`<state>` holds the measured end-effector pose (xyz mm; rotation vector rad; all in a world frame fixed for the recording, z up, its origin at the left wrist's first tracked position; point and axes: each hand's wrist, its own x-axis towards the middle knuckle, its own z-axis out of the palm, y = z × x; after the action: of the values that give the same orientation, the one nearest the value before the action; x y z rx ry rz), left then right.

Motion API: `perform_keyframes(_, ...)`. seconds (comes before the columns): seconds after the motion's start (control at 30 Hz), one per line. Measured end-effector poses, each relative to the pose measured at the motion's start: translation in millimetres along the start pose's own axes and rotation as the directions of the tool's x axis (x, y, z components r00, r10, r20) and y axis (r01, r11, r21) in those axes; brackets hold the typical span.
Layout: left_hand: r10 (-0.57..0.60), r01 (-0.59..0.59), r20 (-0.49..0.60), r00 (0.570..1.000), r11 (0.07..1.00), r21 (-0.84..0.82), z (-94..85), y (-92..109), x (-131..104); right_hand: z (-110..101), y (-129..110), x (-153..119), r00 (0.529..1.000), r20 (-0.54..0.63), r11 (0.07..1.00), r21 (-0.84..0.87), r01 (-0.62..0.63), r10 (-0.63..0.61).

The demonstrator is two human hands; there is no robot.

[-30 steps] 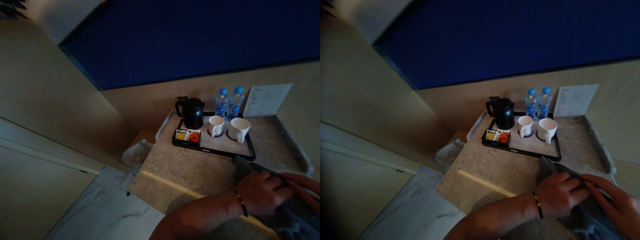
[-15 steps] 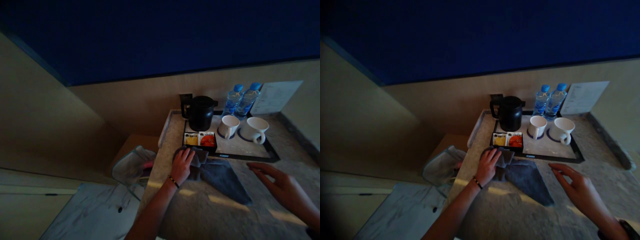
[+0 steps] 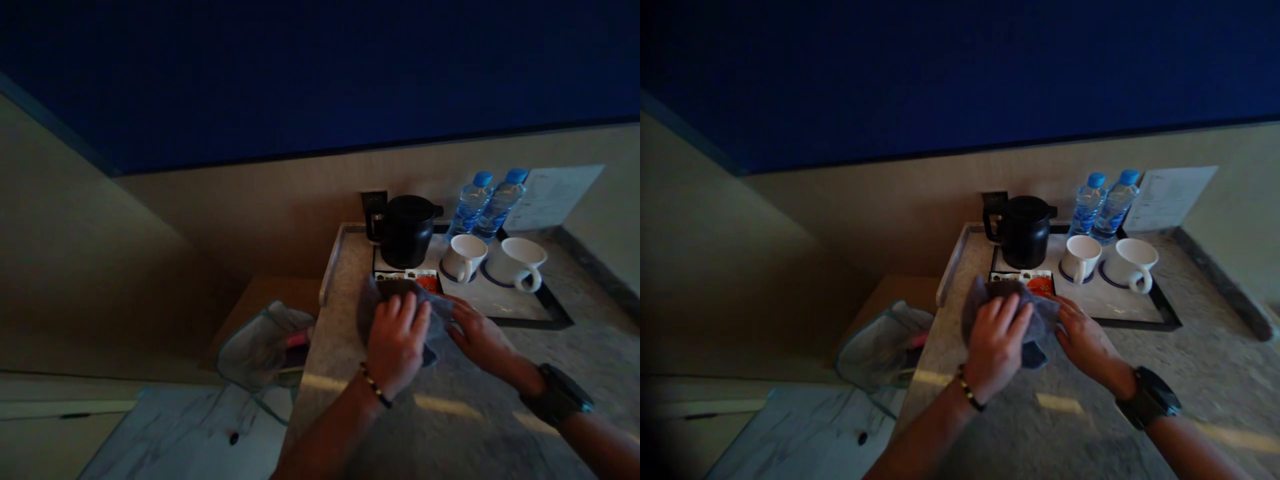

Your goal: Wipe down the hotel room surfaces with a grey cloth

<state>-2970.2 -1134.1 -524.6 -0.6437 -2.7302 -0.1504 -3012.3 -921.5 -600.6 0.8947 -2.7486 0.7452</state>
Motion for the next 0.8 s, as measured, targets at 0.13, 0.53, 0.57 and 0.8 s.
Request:
perform_keyframes(0.13, 0.065, -0.065, 0.063, 0.996, 0.998, 0.005, 41.8, 25.9, 28.9, 8.0, 2.6, -6.9, 1.000, -0.029, 0.999, -0.034, -0.003, 0.002)
perform_keyframes(0.53, -0.393, 0.385, 0.112, 0.913, 0.919, 0.088, -20.0, -111.9, 7.3, 10.2, 0.3, -8.4, 0.999, 0.020, 0.999, -0.045, 0.027, -0.026)
perform_keyframes(0.57, -0.414, 0.408, 0.061, 0.908, 0.908, 0.091, -21.7, -119.1, 15.3, 11.2, -0.4, -7.9, 0.999, 0.017, 0.998, -0.049, 0.029, -0.028)
perform_keyframes(0.8, -0.369, 0.389, 0.261, 0.892, 0.921, -0.028, 39.4, -120.5, 21.2, 14.2, -8.9, -5.8, 0.999, 0.001, 0.989, -0.147, 0.035, -0.035)
